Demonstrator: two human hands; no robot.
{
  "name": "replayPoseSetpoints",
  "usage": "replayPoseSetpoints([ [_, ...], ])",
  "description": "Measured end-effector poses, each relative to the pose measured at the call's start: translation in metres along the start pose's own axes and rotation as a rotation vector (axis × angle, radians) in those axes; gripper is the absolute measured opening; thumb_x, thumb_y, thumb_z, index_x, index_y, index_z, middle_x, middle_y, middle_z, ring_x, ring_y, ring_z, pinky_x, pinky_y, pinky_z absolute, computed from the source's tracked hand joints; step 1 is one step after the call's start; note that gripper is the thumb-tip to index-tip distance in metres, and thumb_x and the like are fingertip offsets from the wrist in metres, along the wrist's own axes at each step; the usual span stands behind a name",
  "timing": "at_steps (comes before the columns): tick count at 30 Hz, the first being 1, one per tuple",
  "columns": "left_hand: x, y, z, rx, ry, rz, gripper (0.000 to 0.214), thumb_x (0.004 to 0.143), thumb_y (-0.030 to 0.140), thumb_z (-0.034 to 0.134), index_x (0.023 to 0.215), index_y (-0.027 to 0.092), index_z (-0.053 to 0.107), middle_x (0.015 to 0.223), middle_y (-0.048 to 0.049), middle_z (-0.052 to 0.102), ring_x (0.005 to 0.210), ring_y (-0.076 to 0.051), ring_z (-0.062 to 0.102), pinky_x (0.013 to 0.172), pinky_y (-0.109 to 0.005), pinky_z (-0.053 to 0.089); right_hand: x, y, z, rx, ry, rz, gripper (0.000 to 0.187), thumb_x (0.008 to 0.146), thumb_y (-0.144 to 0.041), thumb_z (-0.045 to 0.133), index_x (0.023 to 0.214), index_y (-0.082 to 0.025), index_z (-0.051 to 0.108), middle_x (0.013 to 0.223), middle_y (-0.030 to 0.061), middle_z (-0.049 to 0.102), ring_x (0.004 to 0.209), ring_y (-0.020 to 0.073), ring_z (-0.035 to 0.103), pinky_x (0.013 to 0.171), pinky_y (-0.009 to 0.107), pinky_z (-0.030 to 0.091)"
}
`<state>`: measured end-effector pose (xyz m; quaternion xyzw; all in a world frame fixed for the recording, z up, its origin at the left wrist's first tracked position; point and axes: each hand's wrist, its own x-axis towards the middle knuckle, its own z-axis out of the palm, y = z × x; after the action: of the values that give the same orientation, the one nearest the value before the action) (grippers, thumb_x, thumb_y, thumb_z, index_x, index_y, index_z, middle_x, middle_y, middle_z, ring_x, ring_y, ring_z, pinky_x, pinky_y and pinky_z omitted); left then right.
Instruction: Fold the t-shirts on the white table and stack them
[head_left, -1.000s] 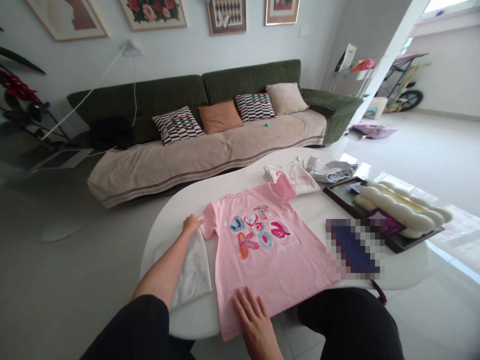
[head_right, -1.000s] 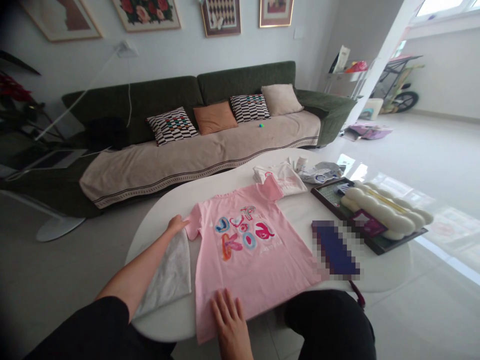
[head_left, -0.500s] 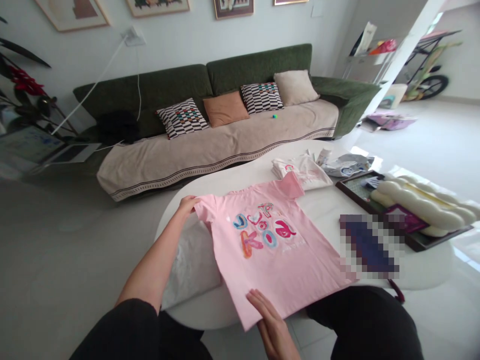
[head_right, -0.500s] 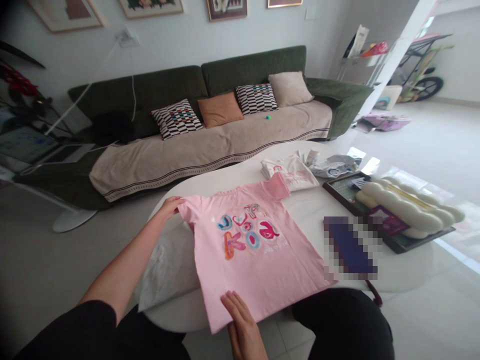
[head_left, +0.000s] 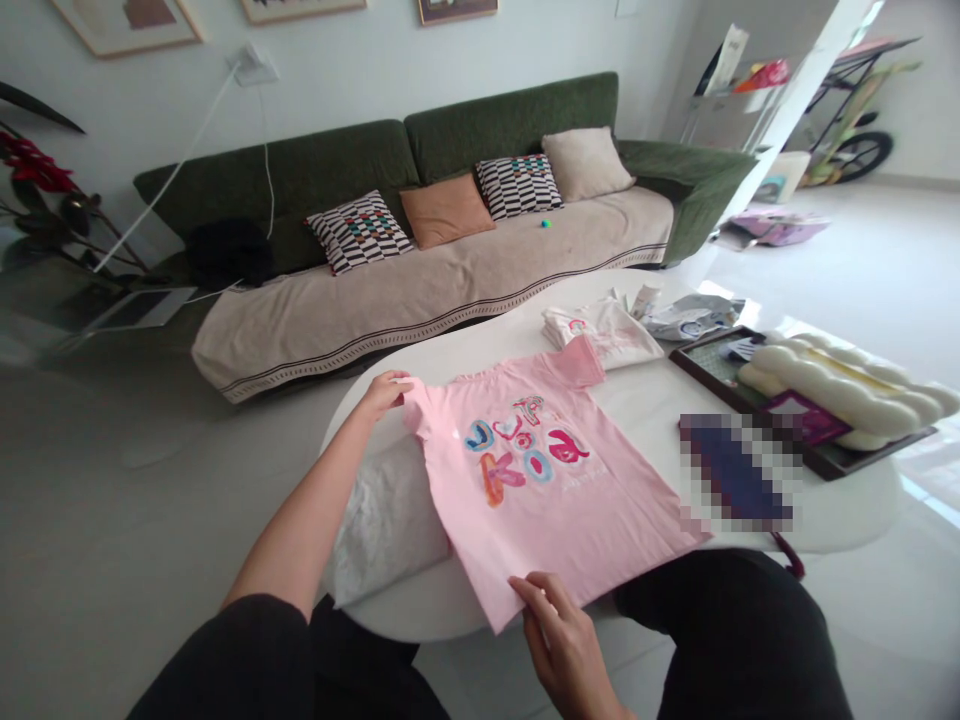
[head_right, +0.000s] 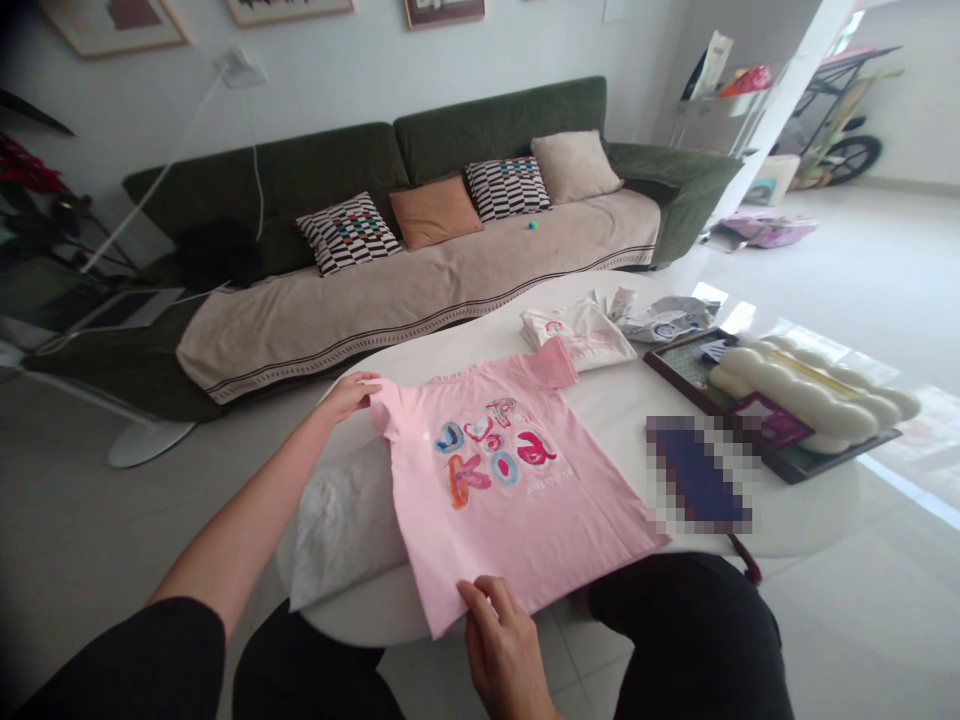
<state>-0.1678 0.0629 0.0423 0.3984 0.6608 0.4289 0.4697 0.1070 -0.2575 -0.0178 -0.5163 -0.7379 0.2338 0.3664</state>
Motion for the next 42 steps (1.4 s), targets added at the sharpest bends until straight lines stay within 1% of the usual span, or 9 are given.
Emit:
replayPoseSetpoints([
  [4, 0.004, 0.018, 0.012, -0.049, -0.055, 0.035, 0.038, 0.048, 0.013, 0.073, 0.084, 0.014, 0.063, 0.072, -0.0020, 0.063, 0.061, -0.010, 0.057, 0.058, -0.022, 0.046, -0.004, 0.000, 0.001, 0.094, 0.128, 0.060, 0.030, 0.082, -0.011, 0.033, 0.106, -0.022, 0.047, 0.089, 0.0069, 0.057, 0.080, 0.0161, 0.059, 0.069, 0.025, 0.049],
  [7, 0.007, 0.013, 0.006, -0.091, 0.006, 0.016, 0.034, 0.054, 0.014, 0.070, 0.086, 0.014, 0.060, 0.074, -0.0013, 0.062, 0.063, -0.009, 0.058, 0.061, -0.021, 0.047, -0.006, 0.001, 0.005, 0.084, 0.103, 0.057, 0.032, 0.079, -0.008, 0.031, 0.106, -0.021, 0.042, 0.086, 0.0061, 0.056, 0.076, 0.0160, 0.058, 0.067, 0.025, 0.048],
  [14, -0.017, -0.058, -0.030, -0.021, 0.174, -0.242, 0.018, 0.062, 0.026, 0.068, 0.070, 0.014, 0.057, 0.054, -0.0006, 0.055, 0.050, -0.011, 0.055, 0.054, -0.025, 0.047, -0.013, -0.003, 0.033, -0.238, -0.274, -0.002, 0.031, 0.071, -0.008, 0.041, 0.097, -0.020, 0.051, 0.086, 0.0063, 0.054, 0.080, 0.0194, 0.051, 0.070, 0.029, 0.044],
  [20, -0.030, -0.082, -0.026, 0.044, 0.142, -0.295, 0.043, 0.062, 0.055, 0.061, 0.077, 0.015, 0.060, 0.060, -0.0019, 0.059, 0.056, -0.014, 0.058, 0.056, -0.025, 0.046, -0.023, -0.002, 0.077, -0.393, -0.165, -0.175, 0.041, 0.071, -0.024, 0.054, 0.112, -0.022, 0.047, 0.105, 0.0102, 0.053, 0.095, 0.0271, 0.047, 0.082, 0.041, 0.037],
  [25, -0.024, -0.075, -0.013, 0.143, 0.112, -0.181, 0.027, 0.054, 0.028, 0.071, 0.075, 0.016, 0.059, 0.067, -0.0015, 0.062, 0.061, -0.014, 0.058, 0.055, -0.022, 0.043, -0.015, -0.007, 0.093, -0.389, -0.183, -0.182, 0.029, 0.076, -0.013, 0.046, 0.104, -0.019, 0.050, 0.085, 0.0078, 0.055, 0.082, 0.0222, 0.049, 0.075, 0.037, 0.040],
  [29, -0.020, -0.059, -0.003, 0.164, 0.113, -0.108, 0.022, 0.060, 0.016, 0.061, 0.082, 0.016, 0.057, 0.064, -0.0001, 0.060, 0.057, -0.013, 0.058, 0.053, -0.022, 0.044, 0.001, -0.013, 0.063, -0.075, -0.209, -0.031, 0.019, 0.076, -0.013, 0.042, 0.092, -0.018, 0.051, 0.075, 0.0037, 0.053, 0.071, 0.0164, 0.050, 0.064, 0.026, 0.041],
  [32, -0.014, -0.037, 0.017, 0.184, 0.097, -0.059, 0.025, 0.064, 0.016, 0.053, 0.088, 0.016, 0.056, 0.061, 0.0011, 0.058, 0.053, -0.013, 0.056, 0.052, -0.023, 0.045, 0.007, -0.005, 0.030, 0.269, -0.113, 0.239, 0.013, 0.077, -0.014, 0.039, 0.081, -0.018, 0.051, 0.068, 0.0002, 0.051, 0.060, 0.0116, 0.047, 0.056, 0.020, 0.037],
  [36, -0.004, -0.014, 0.076, 0.247, 0.119, 0.072, 0.031, 0.068, 0.019, 0.050, 0.098, 0.019, 0.056, 0.068, 0.0016, 0.060, 0.058, -0.012, 0.057, 0.056, -0.022, 0.046, 0.006, 0.023, 0.001, 0.503, -0.025, 0.497, 0.018, 0.081, -0.029, 0.042, 0.068, -0.017, 0.046, 0.060, -0.0020, 0.046, 0.055, 0.0104, 0.044, 0.051, 0.019, 0.034],
  [42, 0.001, -0.032, 0.170, 0.423, 0.183, 0.214, 0.032, 0.067, 0.021, 0.054, 0.099, 0.023, 0.059, 0.082, -0.0005, 0.064, 0.079, -0.017, 0.059, 0.072, -0.027, 0.044, -0.007, 0.072, 0.001, 0.508, -0.022, 0.610, 0.029, 0.077, -0.043, 0.048, 0.064, -0.018, 0.042, 0.055, -0.0037, 0.040, 0.051, 0.0099, 0.041, 0.048, 0.019, 0.032],
])
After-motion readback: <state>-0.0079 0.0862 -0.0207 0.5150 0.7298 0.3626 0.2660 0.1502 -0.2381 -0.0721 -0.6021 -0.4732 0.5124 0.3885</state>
